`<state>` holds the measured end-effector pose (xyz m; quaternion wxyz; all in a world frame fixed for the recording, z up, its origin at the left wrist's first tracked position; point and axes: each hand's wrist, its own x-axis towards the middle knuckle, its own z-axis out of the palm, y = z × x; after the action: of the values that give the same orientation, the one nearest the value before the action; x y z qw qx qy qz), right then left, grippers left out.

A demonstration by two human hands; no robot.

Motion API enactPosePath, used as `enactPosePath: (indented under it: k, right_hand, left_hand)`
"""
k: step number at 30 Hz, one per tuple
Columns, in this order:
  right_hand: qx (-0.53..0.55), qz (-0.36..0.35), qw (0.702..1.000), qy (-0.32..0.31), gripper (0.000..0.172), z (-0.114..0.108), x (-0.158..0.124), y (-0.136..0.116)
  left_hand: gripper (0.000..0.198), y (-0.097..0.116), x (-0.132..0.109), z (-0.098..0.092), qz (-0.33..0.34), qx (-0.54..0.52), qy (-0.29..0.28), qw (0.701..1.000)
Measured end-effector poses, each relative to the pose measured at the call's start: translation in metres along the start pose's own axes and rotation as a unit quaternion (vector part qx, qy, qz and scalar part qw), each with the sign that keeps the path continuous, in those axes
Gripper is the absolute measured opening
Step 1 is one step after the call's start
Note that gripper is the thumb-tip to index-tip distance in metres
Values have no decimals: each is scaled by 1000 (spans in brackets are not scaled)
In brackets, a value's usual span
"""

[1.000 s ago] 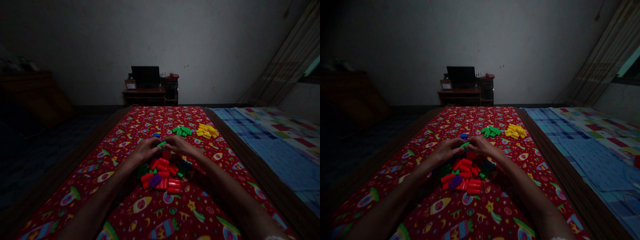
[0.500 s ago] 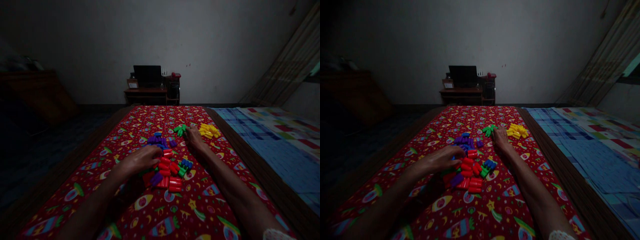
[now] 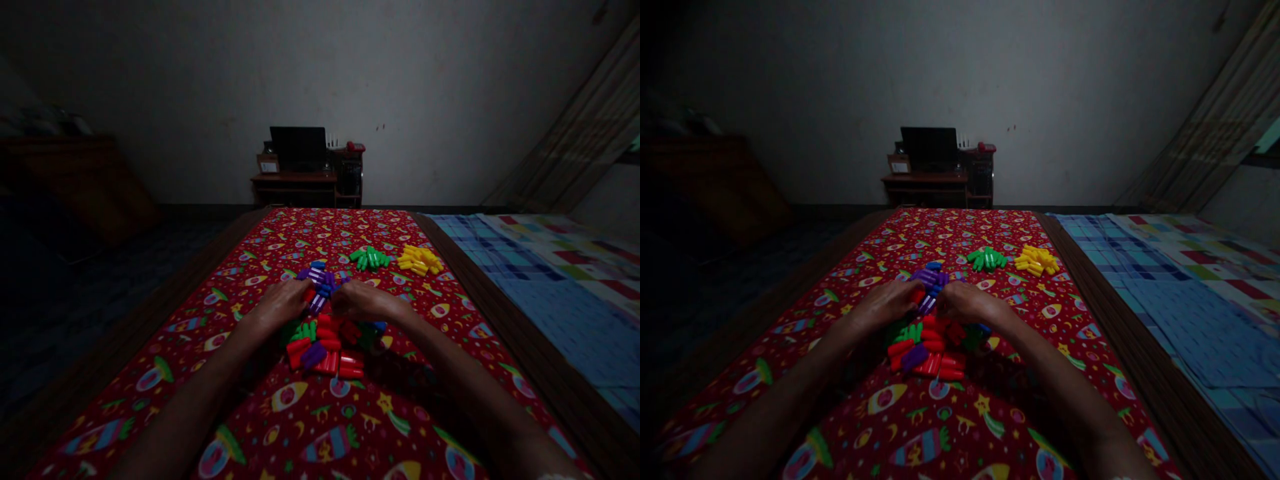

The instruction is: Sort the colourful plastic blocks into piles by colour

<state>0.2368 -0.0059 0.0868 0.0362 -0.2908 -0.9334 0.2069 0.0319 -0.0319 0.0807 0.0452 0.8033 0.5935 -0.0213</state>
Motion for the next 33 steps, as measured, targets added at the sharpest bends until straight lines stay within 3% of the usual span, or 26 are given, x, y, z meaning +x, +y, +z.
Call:
enactPosePath:
  k: [4, 7, 11, 17, 24, 28, 33]
  right_hand:
    - [-76, -8, 993, 86, 17, 24, 7, -12]
    - [-122, -63, 981, 135, 23, 47, 15, -22]
    - [-143, -119, 980, 74, 24, 64, 18, -31]
    - [-91, -91, 992, -17, 32, 44, 10, -26]
    - [32, -61, 998, -8, 33, 34, 16, -14]
    - [132, -23, 989, 68, 18, 17, 19, 15]
    - [171, 123, 943, 259, 12, -11, 7, 82]
  left_hand:
    - [34, -12, 2, -1, 11, -56, -7, 998]
    - [34, -21, 2, -5, 26, -81, 5, 996]
    - [33, -33, 2, -12, 1, -85, 15, 996]
    - [41, -47, 1, -18, -1, -117, -18, 993]
    - [32, -24, -31, -6, 39, -52, -72, 995]
    - [29, -5, -55, 3, 37, -31, -118, 992]
    - [23, 12, -58, 4, 29, 10, -139, 990]
